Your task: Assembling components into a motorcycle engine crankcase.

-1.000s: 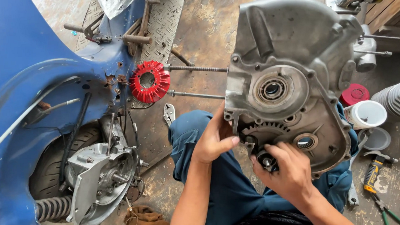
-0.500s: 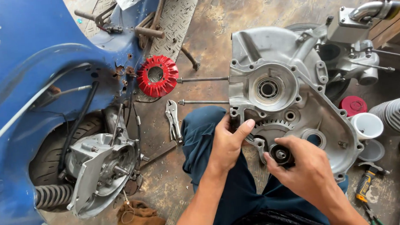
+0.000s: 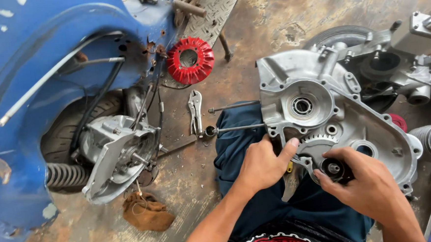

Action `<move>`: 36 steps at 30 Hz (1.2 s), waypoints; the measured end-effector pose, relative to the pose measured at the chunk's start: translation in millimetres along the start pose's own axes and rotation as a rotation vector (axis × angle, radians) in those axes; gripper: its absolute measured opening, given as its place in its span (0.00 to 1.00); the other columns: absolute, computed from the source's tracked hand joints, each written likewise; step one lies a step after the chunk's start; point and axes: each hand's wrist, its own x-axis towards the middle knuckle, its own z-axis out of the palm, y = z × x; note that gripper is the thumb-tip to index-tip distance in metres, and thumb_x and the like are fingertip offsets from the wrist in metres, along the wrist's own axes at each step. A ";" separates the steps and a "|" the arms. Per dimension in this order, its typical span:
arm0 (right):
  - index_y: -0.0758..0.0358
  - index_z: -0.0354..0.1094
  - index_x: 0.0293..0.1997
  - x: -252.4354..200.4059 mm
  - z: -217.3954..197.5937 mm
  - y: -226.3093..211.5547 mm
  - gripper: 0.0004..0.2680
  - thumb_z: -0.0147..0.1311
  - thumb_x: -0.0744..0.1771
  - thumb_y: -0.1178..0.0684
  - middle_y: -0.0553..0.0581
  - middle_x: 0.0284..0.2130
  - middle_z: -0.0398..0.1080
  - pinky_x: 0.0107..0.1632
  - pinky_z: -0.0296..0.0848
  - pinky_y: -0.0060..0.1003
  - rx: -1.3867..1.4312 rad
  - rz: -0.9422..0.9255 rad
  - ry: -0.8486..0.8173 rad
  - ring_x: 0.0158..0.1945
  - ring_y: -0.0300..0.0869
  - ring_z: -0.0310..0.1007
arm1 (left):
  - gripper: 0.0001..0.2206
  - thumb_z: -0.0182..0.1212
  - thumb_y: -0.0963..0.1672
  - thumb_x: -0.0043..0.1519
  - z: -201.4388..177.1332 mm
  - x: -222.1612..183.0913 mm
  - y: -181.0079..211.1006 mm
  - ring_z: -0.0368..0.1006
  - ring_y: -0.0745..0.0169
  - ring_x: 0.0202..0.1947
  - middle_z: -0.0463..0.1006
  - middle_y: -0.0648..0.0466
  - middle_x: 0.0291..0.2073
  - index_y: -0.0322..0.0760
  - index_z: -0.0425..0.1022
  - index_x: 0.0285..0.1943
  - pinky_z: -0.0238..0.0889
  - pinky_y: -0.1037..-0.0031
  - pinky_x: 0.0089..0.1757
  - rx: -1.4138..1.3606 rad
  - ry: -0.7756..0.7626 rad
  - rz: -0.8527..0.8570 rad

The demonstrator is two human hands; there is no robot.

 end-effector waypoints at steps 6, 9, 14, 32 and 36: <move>0.61 0.75 0.43 -8.5 25.8 13.0 0.16 0.70 0.55 0.50 0.52 0.25 0.78 0.30 0.71 0.35 -0.021 -0.110 0.056 0.21 0.42 0.71 | 0.31 0.45 0.62 0.59 -51.7 -24.3 -11.5 0.78 0.40 0.27 0.82 0.43 0.28 0.34 0.77 0.46 0.70 0.57 0.33 0.297 -0.038 0.023; 0.63 0.74 0.40 -16.3 43.0 17.2 0.14 0.70 0.56 0.51 0.53 0.25 0.76 0.33 0.71 0.35 -0.042 -0.197 0.114 0.23 0.43 0.71 | 0.18 0.51 0.52 0.61 -81.4 -2.4 -73.6 0.77 0.58 0.24 0.82 0.52 0.25 0.36 0.80 0.43 0.70 0.69 0.29 0.083 -0.022 -0.110; 0.65 0.73 0.36 -21.7 46.4 4.4 0.12 0.70 0.56 0.54 0.54 0.26 0.74 0.35 0.70 0.37 -0.070 -0.297 0.189 0.26 0.45 0.71 | 0.11 0.58 0.47 0.56 -54.6 114.9 -273.9 0.76 0.45 0.32 0.84 0.49 0.33 0.39 0.81 0.40 0.70 0.62 0.38 0.300 0.189 0.038; 0.69 0.73 0.44 -9.4 45.9 -23.4 0.15 0.68 0.58 0.55 0.59 0.37 0.70 0.40 0.70 0.38 -0.088 -0.391 0.294 0.34 0.47 0.70 | 0.23 0.67 0.50 0.53 -36.2 95.3 -289.4 0.76 0.39 0.40 0.80 0.45 0.44 0.41 0.70 0.57 0.69 0.55 0.41 0.237 0.739 -0.026; 0.68 0.70 0.46 -6.7 41.7 -12.0 0.10 0.53 0.62 0.63 0.57 0.40 0.69 0.41 0.66 0.32 0.397 -0.214 0.194 0.38 0.42 0.67 | 0.24 0.67 0.43 0.59 -59.4 13.8 -167.1 0.74 0.57 0.41 0.74 0.47 0.46 0.34 0.63 0.62 0.68 0.69 0.46 -0.219 0.750 0.487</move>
